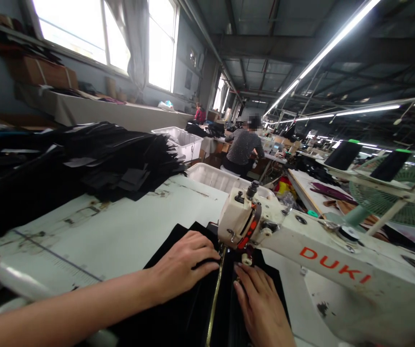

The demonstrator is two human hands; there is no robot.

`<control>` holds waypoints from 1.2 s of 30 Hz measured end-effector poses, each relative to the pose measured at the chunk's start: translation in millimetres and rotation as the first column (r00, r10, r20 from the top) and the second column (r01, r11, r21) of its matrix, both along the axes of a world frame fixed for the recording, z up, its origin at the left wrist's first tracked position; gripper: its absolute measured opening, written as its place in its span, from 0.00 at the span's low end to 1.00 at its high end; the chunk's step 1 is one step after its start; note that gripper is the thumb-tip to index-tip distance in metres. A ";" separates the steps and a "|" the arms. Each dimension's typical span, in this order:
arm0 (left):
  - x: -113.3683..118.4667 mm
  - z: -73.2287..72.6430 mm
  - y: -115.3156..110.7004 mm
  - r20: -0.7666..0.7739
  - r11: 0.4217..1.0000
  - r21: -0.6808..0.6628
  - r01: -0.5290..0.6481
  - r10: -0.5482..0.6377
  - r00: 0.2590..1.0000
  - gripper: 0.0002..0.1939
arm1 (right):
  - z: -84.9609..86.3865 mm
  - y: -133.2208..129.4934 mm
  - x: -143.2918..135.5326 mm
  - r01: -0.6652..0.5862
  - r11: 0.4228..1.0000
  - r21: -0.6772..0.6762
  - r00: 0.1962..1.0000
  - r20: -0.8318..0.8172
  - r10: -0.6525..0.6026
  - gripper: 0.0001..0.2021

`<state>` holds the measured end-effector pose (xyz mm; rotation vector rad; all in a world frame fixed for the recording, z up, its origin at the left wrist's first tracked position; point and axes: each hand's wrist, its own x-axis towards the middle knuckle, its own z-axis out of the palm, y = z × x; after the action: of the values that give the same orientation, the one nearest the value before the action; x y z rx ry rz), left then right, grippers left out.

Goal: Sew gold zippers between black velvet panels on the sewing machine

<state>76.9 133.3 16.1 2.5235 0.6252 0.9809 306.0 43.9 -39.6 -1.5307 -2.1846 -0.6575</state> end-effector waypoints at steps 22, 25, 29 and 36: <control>13.9 42.0 -29.8 0.019 0.982 -0.119 -0.147 0.150 0.988 0.09 | 81.4 6.9 -47.0 0.327 0.945 -0.021 0.488 -0.852 -0.188 0.12; 14.2 34.7 -31.0 0.018 0.989 -0.087 -0.121 0.123 0.992 0.08 | 79.7 16.4 -56.0 0.349 0.936 0.040 0.475 -0.869 -0.140 0.15; 13.4 36.6 -35.4 0.054 0.994 -0.081 -0.080 0.084 0.995 0.07 | 72.7 14.7 -50.2 0.343 0.937 0.064 0.399 -0.913 -0.083 0.14; 21.8 45.1 -44.9 0.074 0.925 -0.379 -0.015 0.046 0.996 0.10 | 47.7 1.2 -30.9 0.018 0.999 -0.047 0.095 -0.994 -0.049 0.19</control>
<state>98.6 88.3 61.2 2.1297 0.7513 0.8712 275.1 45.1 8.1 -1.3179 -0.9866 0.4491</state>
